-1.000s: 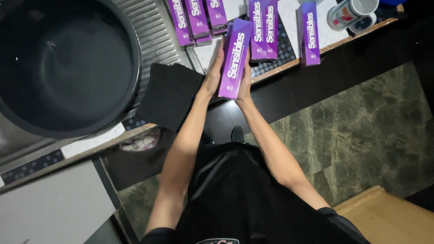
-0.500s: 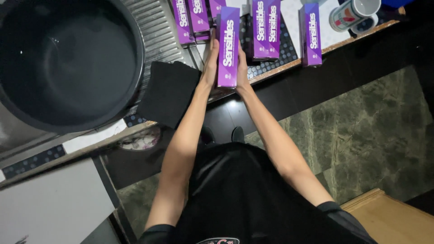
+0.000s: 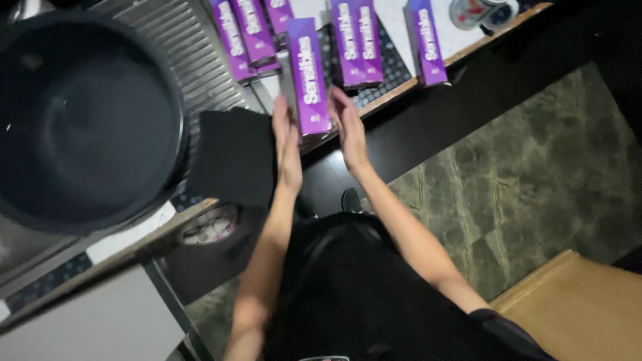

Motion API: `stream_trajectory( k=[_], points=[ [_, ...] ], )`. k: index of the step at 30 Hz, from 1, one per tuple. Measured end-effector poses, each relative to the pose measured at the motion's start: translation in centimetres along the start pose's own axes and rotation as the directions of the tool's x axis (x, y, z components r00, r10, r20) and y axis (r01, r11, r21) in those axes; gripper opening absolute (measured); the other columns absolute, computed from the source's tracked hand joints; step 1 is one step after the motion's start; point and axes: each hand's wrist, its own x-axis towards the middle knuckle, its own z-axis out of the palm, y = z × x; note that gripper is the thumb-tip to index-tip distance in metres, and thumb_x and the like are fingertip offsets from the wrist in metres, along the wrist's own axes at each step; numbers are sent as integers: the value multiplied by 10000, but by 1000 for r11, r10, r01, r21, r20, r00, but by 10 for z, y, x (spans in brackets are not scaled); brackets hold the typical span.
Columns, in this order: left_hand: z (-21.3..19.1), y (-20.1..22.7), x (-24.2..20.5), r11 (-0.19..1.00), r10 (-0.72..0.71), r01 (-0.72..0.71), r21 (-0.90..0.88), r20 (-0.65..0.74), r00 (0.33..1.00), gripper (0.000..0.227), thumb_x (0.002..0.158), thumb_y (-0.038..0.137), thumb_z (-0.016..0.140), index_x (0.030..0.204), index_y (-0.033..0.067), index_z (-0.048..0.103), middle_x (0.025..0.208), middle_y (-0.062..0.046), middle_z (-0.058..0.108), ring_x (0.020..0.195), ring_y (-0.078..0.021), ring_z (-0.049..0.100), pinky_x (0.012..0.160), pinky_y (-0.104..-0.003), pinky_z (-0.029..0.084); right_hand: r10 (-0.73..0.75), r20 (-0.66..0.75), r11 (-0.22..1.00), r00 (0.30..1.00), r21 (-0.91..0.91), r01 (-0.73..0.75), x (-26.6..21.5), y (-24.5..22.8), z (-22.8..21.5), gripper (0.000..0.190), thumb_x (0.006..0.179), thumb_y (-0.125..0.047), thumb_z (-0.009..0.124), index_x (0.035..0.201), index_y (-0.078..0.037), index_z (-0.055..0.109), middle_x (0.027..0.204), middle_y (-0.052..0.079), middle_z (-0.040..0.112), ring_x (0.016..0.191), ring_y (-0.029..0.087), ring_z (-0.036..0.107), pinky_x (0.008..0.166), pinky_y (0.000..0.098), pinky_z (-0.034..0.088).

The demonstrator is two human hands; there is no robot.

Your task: The person is cleaning and organizing hair color boxes by picking them up, opening them to check the contents, and arranging them on a counter.

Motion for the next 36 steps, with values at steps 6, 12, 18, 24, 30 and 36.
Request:
stream_trajectory(
  k=[6,12,18,24,30,36],
  points=[
    [19,-26,-27,917,176,-157,365,-18,984,1276,818,238,925,1672,47,-3,1698,-265,68,1585,-389,101,1303,-489,79,-449,-150,592,881,-788,168,15,23,-62,775,812,-201,835,1481,-210,444,1425,6,527,1335,236,485,1152,424,296],
    [34,-47,6,798,308,-183,574,-127,943,730,968,147,740,1556,62,316,1598,-177,333,1526,-378,313,1272,-552,351,-332,108,400,937,-883,244,60,-11,-43,898,940,-817,485,1591,-226,302,1602,42,449,1318,274,437,1091,415,398],
    [45,-55,35,751,320,-164,640,-134,938,742,938,128,746,1537,57,313,1576,-207,379,1476,-428,401,1182,-546,473,-187,40,462,982,-878,123,71,-10,-72,770,986,-429,790,1584,-366,308,1274,131,596,1136,262,512,957,428,454],
    [56,-56,61,800,114,-12,600,-133,984,802,965,224,742,1570,106,230,1586,-167,370,1490,-380,346,1191,-556,481,-330,-23,558,944,-811,175,54,-57,-86,691,985,-417,821,1525,-204,446,1400,100,664,1132,225,654,947,353,563],
    [56,-74,96,801,128,-34,597,-116,985,824,955,210,754,1577,97,225,1580,-174,404,1462,-388,388,1221,-533,425,-354,-137,538,925,-839,81,24,-113,-85,592,918,-408,853,1401,-179,599,1134,72,767,887,112,686,780,256,553],
    [56,-52,94,824,104,-40,565,-81,991,938,963,235,835,1593,60,161,1646,-210,302,1550,-399,276,1305,-577,291,-368,-166,453,915,-891,20,-2,-138,-86,607,884,-463,857,1363,-169,628,1021,114,746,834,155,702,751,276,587]
  ],
)
